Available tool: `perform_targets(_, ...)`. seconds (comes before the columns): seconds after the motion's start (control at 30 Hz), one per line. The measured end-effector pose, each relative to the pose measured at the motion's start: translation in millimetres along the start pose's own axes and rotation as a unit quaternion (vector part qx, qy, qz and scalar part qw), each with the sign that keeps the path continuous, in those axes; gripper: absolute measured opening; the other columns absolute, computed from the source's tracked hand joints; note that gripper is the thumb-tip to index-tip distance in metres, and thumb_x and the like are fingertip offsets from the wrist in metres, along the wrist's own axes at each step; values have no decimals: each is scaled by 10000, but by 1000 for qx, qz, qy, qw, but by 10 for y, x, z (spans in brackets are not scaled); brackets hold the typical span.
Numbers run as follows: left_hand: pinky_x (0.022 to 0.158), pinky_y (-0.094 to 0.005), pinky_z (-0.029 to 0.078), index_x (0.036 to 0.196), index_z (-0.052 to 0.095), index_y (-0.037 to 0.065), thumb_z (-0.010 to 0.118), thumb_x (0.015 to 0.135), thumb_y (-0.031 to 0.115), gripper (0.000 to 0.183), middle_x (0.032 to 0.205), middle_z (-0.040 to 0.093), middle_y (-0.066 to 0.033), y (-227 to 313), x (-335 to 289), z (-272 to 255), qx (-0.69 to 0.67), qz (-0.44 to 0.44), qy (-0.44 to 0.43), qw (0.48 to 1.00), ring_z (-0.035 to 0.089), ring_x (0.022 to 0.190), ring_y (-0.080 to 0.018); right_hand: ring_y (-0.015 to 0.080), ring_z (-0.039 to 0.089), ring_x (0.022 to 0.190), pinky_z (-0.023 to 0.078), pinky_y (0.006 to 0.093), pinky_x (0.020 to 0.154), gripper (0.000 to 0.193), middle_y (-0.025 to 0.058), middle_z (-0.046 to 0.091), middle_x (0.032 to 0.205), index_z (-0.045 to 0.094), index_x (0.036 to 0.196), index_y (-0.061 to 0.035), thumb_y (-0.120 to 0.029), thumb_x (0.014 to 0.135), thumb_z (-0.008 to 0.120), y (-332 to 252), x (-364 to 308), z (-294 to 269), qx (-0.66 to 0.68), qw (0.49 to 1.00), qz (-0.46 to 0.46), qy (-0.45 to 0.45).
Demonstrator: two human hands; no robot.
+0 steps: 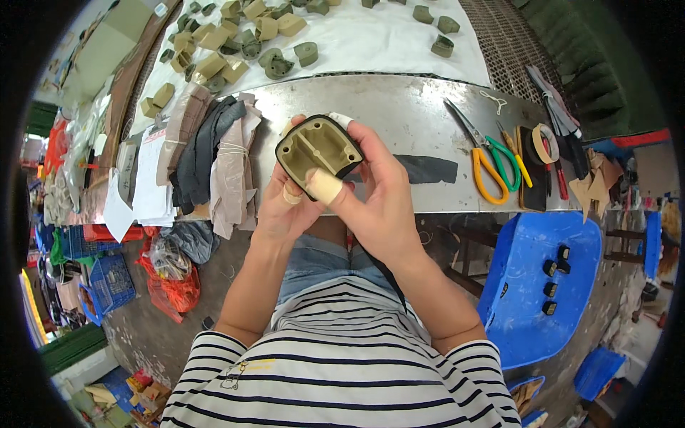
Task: The person is wrapping black material around beige components and securing them.
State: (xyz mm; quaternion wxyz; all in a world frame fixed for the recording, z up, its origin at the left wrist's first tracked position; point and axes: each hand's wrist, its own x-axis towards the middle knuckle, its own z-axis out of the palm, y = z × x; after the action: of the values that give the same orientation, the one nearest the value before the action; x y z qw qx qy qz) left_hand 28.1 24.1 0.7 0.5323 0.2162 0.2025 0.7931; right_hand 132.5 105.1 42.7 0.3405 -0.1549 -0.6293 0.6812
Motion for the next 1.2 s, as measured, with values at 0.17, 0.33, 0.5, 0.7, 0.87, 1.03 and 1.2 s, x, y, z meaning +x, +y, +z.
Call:
perform_targets(0.17, 947, -444, 421, 1381, 220, 216, 734, 724, 232, 834, 1330, 390, -48, 12, 3, 18, -6, -1, -8, 1000, 421, 1204, -252, 126, 508, 996, 411, 256, 867, 424, 83, 531, 1086, 425, 1189, 73, -102, 836, 583, -38, -2, -28, 170, 982, 79, 8)
perform_targets(0.33, 949, -434, 410, 1374, 233, 254, 736, 721, 269, 824, 1331, 391, -39, 4, 9, 18, 3, 16, -9, 1000, 430, 1193, -245, 118, 507, 992, 414, 251, 852, 400, 73, 537, 1083, 438, 1192, 67, -145, 874, 557, -35, 19, 55, 119, 991, 64, 15)
perform_targets(0.5, 906, -426, 466, 1363, 265, 230, 689, 766, 151, 737, 1333, 375, -30, 28, 11, -34, -102, -25, -59, 993, 431, 1191, -237, 103, 514, 968, 430, 243, 804, 387, 74, 556, 1077, 478, 1178, 66, -176, 883, 547, 14, 70, -126, 245, 962, 114, -35)
perform_targets(0.7, 931, -445, 445, 1369, 229, 248, 768, 681, 204, 876, 1341, 372, -42, -7, -13, 1, -4, 17, 10, 1000, 413, 1212, -264, 90, 535, 922, 431, 230, 795, 332, 50, 584, 1026, 509, 1153, 55, -131, 882, 547, -26, 3, 12, 147, 987, 58, 30)
perform_targets(0.87, 910, -444, 469, 1368, 221, 217, 765, 676, 130, 884, 1337, 368, -74, 12, -2, -38, -29, 9, -20, 999, 448, 1180, -286, 82, 540, 853, 437, 223, 744, 292, 34, 589, 980, 544, 1115, 11, -172, 888, 545, -6, 86, -145, 318, 932, 170, 22)
perform_targets(1.03, 918, -417, 467, 1352, 272, 176, 796, 640, 172, 884, 1310, 406, -72, 15, 18, -47, 37, 25, 9, 999, 447, 1183, -265, 82, 539, 820, 436, 231, 731, 242, 17, 595, 961, 565, 1074, -23, -180, 893, 535, -12, 112, -135, 142, 986, 83, 3)
perform_targets(1.2, 971, -330, 406, 1308, 362, 111, 796, 630, 110, 805, 1319, 403, -52, 65, 12, -40, 55, 22, -17, 998, 426, 1194, -188, 56, 530, 848, 421, 219, 770, 209, -1, 595, 937, 582, 1020, -14, -164, 878, 560, -61, 213, -227, 232, 957, 171, -22)
